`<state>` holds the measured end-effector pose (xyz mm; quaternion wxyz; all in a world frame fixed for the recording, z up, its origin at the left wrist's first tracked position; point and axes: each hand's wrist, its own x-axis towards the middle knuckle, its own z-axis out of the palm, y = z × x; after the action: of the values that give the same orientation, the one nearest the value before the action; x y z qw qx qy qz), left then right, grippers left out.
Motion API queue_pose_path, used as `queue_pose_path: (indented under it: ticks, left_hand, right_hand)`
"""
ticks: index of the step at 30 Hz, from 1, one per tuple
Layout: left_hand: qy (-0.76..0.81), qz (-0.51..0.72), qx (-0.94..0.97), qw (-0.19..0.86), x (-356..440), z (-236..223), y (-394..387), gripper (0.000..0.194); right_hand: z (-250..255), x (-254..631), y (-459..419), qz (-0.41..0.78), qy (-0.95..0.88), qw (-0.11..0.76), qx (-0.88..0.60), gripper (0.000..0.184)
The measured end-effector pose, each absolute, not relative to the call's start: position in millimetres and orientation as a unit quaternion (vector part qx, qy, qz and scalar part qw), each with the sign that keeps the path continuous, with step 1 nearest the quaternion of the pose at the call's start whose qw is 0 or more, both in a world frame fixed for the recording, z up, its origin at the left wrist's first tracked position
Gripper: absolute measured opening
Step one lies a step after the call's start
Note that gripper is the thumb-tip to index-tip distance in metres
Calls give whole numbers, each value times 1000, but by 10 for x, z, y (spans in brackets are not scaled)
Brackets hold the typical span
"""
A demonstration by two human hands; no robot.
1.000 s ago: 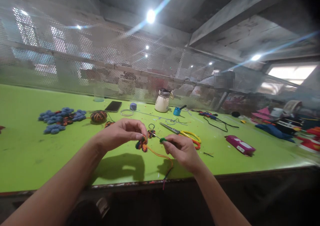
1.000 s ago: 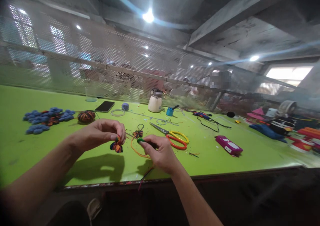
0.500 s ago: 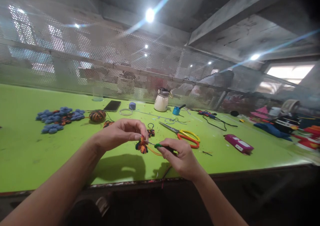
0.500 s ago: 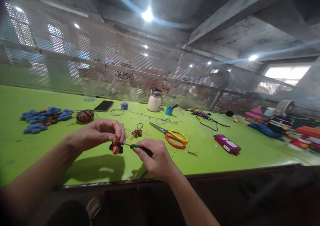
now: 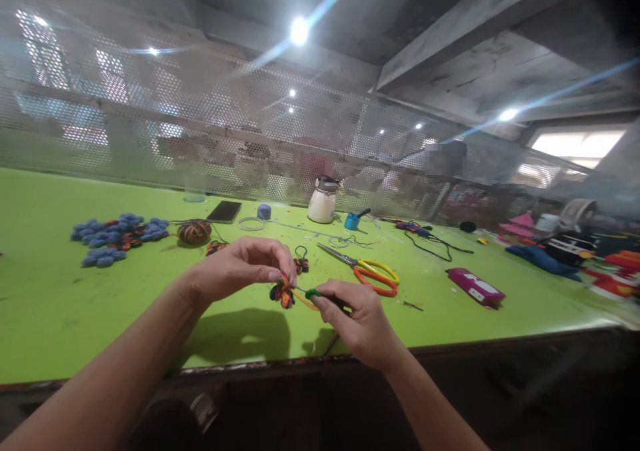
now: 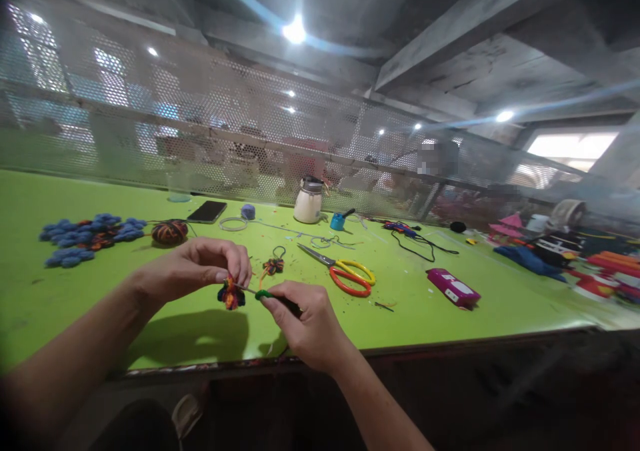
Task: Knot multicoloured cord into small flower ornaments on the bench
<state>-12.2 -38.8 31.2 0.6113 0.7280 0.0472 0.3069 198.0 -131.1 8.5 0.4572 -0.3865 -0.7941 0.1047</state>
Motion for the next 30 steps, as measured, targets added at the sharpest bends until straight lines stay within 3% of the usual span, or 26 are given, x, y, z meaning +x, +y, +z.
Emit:
queue_pose_path:
  ticks: [9, 15, 20, 25, 30]
  left_hand:
    - [54, 308, 730, 607, -107, 319, -413, 11]
    - [52, 260, 746, 611, -112, 341, -438, 13]
    - [56, 260, 734, 625, -101, 355, -464, 17]
    - [33, 259, 736, 624, -114, 337, -456, 12]
    - [35, 253, 731, 633, -126, 321, -448, 15]
  right_hand:
    - [54, 2008, -1360, 115, -778, 466, -406, 14]
    - [129, 2059, -1341, 212, -814, 376, -388, 25]
    - [59, 2083, -1300, 82, -818, 444, -357, 15]
    - [80, 2108, -1315, -38, -845, 431, -313, 17]
    - [163, 2126, -1310, -51, -842, 431, -319, 18]
